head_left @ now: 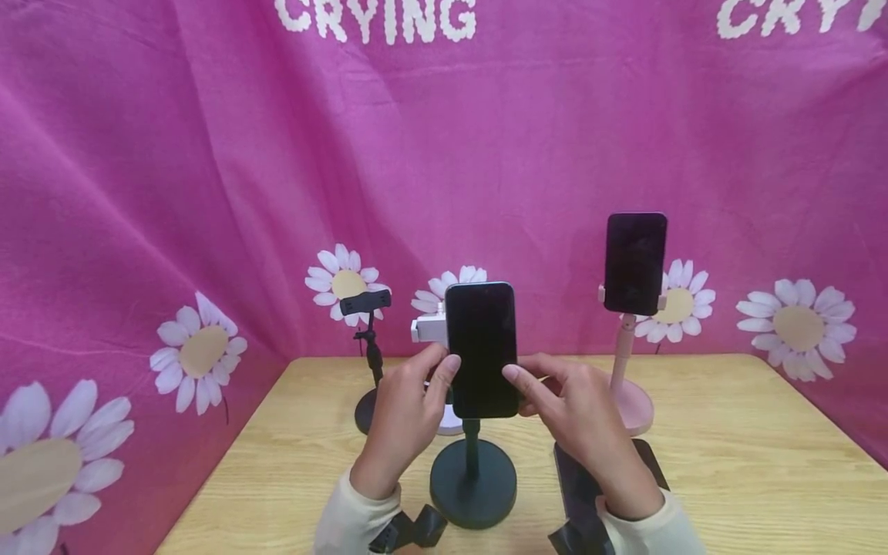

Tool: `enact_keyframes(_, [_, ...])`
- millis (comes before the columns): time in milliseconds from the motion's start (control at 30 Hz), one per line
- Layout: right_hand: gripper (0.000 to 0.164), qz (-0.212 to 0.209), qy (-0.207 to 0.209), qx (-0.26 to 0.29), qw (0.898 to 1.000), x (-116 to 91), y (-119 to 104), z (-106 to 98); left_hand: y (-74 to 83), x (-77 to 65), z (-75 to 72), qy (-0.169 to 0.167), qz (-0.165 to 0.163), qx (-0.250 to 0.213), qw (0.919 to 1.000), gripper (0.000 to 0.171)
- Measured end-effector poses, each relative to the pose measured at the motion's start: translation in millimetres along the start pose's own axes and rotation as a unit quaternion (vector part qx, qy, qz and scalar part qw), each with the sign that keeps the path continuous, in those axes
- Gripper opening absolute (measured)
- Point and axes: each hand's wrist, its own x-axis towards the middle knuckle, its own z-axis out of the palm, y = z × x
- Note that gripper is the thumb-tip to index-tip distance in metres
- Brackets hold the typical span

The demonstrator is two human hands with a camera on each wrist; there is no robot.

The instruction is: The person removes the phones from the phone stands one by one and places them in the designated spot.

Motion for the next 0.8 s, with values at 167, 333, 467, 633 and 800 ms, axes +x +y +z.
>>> enact_keyframes(167, [0.024, 0.011, -0.002, 0.002, 1.000, 2.0, -1.2, 2.3, -2.2, 2.2, -2.2, -0.007, -0.005, -0.008, 0.9999, 0.017])
enact_keyframes(333, [0.025, 0.024, -0.003, 0.001, 1.000, 3.4, -2.4, 4.3, -5.7, 4.0, -2.4, -0.008, -0.005, -0.016, 0.9998, 0.018])
enact_keyframes(467, [0.025, 0.033, 0.000, -0.004, 0.999, 3.9, -2.9, 5.6, -9.7, 5.0, -2.2, -0.014, -0.002, -0.024, 0.9996, 0.019])
enact_keyframes(633, [0.025, 0.043, -0.002, -0.007, 0.999, 3.1, -4.1, 6.4, -14.0, 5.6, -0.9, -0.017, 0.006, -0.029, 0.9994, 0.022])
enact_keyframes(800, [0.026, 0.048, -0.003, -0.016, 0.999, 4.0, -4.9, 7.1, -15.0, 6.0, -0.2, -0.015, 0.003, -0.034, 0.9993, 0.020])
